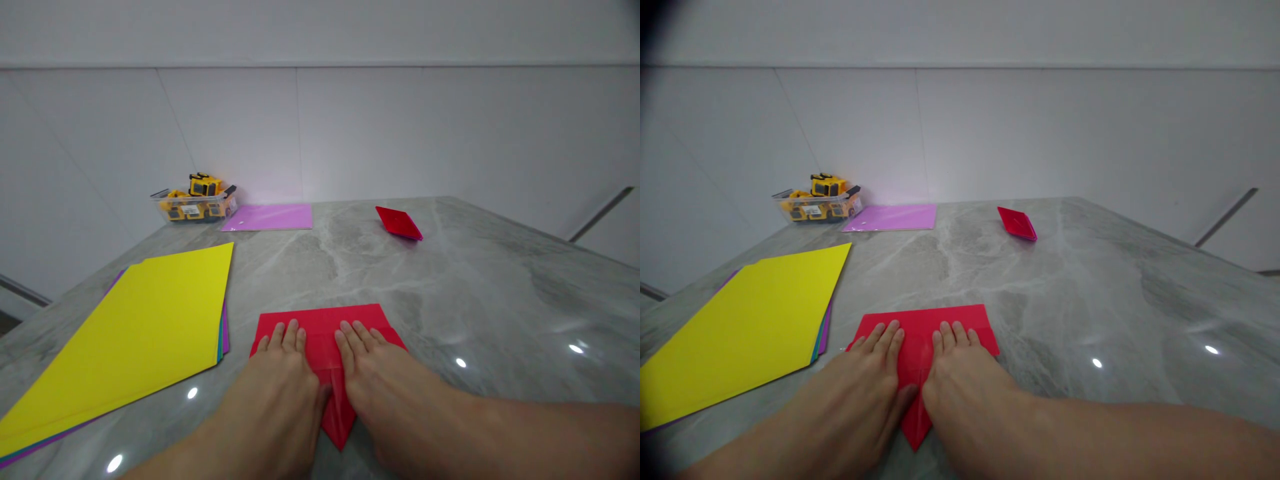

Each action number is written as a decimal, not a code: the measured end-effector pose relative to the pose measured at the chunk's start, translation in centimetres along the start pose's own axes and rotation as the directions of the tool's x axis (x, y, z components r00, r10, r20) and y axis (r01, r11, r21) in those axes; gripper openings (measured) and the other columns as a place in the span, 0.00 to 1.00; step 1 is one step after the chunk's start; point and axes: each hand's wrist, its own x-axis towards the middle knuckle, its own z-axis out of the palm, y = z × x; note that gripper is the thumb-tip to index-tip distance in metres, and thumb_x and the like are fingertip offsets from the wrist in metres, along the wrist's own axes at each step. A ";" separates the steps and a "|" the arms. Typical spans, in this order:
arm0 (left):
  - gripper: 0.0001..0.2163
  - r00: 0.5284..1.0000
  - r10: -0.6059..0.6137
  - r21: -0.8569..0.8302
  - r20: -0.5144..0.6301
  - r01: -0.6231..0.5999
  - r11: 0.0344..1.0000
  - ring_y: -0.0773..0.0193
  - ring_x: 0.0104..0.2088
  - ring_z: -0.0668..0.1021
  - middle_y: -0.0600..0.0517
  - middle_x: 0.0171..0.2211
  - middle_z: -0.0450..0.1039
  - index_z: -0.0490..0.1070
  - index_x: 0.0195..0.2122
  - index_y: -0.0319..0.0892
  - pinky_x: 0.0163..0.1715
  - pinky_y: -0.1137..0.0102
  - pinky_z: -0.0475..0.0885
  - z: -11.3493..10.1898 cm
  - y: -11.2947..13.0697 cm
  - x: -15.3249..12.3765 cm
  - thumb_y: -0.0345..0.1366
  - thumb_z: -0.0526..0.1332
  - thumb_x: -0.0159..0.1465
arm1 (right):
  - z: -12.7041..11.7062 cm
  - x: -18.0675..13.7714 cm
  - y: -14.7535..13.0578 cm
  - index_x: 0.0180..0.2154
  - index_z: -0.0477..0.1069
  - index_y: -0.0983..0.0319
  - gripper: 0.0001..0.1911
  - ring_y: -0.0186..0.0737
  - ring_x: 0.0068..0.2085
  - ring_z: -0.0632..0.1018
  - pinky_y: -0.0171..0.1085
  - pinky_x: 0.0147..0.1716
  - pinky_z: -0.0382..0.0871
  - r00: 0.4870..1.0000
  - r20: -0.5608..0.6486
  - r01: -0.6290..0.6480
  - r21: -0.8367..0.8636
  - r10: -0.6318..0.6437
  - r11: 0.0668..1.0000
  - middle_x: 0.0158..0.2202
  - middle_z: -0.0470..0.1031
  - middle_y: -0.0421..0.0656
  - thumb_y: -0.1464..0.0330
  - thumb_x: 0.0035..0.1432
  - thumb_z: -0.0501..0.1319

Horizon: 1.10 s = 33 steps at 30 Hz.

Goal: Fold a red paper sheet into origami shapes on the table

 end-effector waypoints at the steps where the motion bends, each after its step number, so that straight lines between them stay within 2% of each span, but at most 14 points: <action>1: 0.21 1.000 -0.023 0.023 0.004 0.023 0.999 0.29 0.55 0.68 0.26 0.55 0.63 0.75 0.49 0.29 0.50 0.40 0.67 0.1 0.0 0.0 0.36 0.54 0.59 | -0.1 -0.1 0.0 0.56 0.67 0.77 0.35 0.69 0.60 0.62 0.59 0.57 0.61 1.000 0.019 -0.010 0.001 0.010 1.000 0.60 0.58 0.66 0.71 0.44 0.61; 3: 0.21 0.998 -0.063 0.055 0.008 0.063 0.997 0.29 0.54 0.68 0.26 0.54 0.64 0.75 0.50 0.29 0.49 0.39 0.66 0.1 0.1 0.0 0.37 0.53 0.62 | -0.3 -0.2 0.0 0.54 0.69 0.76 0.36 0.71 0.60 0.63 0.61 0.57 0.60 0.998 0.058 -0.030 0.003 0.030 1.000 0.60 0.58 0.66 0.71 0.40 0.63; 6: 0.22 0.993 -0.121 0.051 -0.008 0.122 0.991 0.30 0.53 0.69 0.24 0.52 0.66 0.74 0.49 0.27 0.49 0.39 0.66 0.2 0.2 0.1 0.38 0.51 0.64 | -0.8 -0.2 -0.2 0.55 0.68 0.77 0.38 0.72 0.59 0.64 0.62 0.55 0.61 0.992 0.094 -0.080 0.017 0.078 0.997 0.60 0.57 0.68 0.73 0.38 0.62; 9: 0.25 0.976 -0.212 0.016 -0.051 0.213 0.977 0.30 0.54 0.69 0.23 0.53 0.65 0.73 0.50 0.25 0.48 0.39 0.67 0.5 0.2 0.5 0.44 0.52 0.65 | -1.0 0.1 -0.2 0.58 0.61 0.83 0.41 0.75 0.60 0.61 0.63 0.56 0.59 0.983 0.116 -0.145 0.027 0.141 0.989 0.60 0.53 0.72 0.74 0.39 0.60; 12: 0.29 0.958 -0.269 -0.028 -0.100 0.267 0.963 0.32 0.57 0.66 0.22 0.56 0.60 0.66 0.55 0.21 0.52 0.43 0.65 1.2 -0.4 1.6 0.46 0.51 0.67 | -0.8 1.0 0.6 0.60 0.53 0.87 0.43 0.73 0.62 0.55 0.62 0.59 0.53 0.979 0.072 -0.192 0.035 0.189 0.981 0.62 0.47 0.74 0.72 0.44 0.58; 13: 0.28 0.962 -0.242 -0.060 -0.128 0.236 0.970 0.35 0.59 0.64 0.24 0.58 0.59 0.64 0.58 0.22 0.54 0.45 0.65 1.5 -0.7 2.0 0.45 0.49 0.68 | -0.7 1.3 1.1 0.61 0.51 0.86 0.42 0.71 0.63 0.54 0.61 0.60 0.52 0.982 0.041 -0.187 0.052 0.185 0.981 0.62 0.47 0.73 0.72 0.46 0.57; 16: 0.24 0.973 -0.061 -0.130 -0.222 0.032 0.991 0.45 0.62 0.60 0.31 0.62 0.55 0.57 0.62 0.27 0.58 0.52 0.62 2.2 -1.4 3.0 0.37 0.45 0.70 | -0.4 2.2 2.6 0.63 0.50 0.80 0.43 0.64 0.65 0.52 0.56 0.62 0.50 0.995 -0.042 -0.086 0.129 0.092 0.988 0.64 0.47 0.67 0.70 0.47 0.56; 19: 0.23 0.968 0.007 -0.134 -0.251 -0.042 0.990 0.47 0.63 0.59 0.32 0.62 0.54 0.56 0.63 0.26 0.59 0.54 0.61 2.4 -1.6 3.2 0.32 0.44 0.69 | -0.2 2.5 3.5 0.63 0.49 0.80 0.45 0.60 0.66 0.51 0.52 0.63 0.49 0.998 -0.069 0.014 0.161 -0.003 0.987 0.65 0.45 0.66 0.71 0.45 0.57; 22: 0.23 0.972 -0.013 -0.101 -0.236 -0.011 0.995 0.44 0.61 0.61 0.30 0.61 0.56 0.58 0.61 0.25 0.58 0.52 0.63 2.2 -1.4 2.9 0.30 0.45 0.67 | 0.1 2.2 3.6 0.63 0.49 0.81 0.45 0.59 0.66 0.51 0.50 0.64 0.50 0.997 -0.074 0.009 0.160 0.003 0.987 0.65 0.46 0.67 0.71 0.44 0.56; 26: 0.23 0.978 -0.099 -0.015 -0.186 0.098 0.995 0.40 0.59 0.65 0.26 0.58 0.59 0.62 0.59 0.21 0.55 0.49 0.65 1.9 -1.2 2.5 0.30 0.45 0.66 | 0.3 1.4 3.7 0.63 0.50 0.82 0.43 0.60 0.65 0.54 0.52 0.63 0.49 0.992 -0.078 -0.085 0.138 0.096 0.987 0.64 0.49 0.67 0.71 0.45 0.54; 33: 0.23 0.981 -0.109 0.084 -0.157 0.123 0.989 0.38 0.57 0.67 0.24 0.57 0.61 0.64 0.56 0.20 0.54 0.49 0.66 1.8 -1.4 2.1 0.28 0.49 0.62 | -0.2 -0.7 5.7 0.64 0.48 0.80 0.45 0.59 0.66 0.52 0.56 0.62 0.50 0.976 -0.017 -0.213 0.118 0.216 0.970 0.65 0.46 0.63 0.72 0.44 0.54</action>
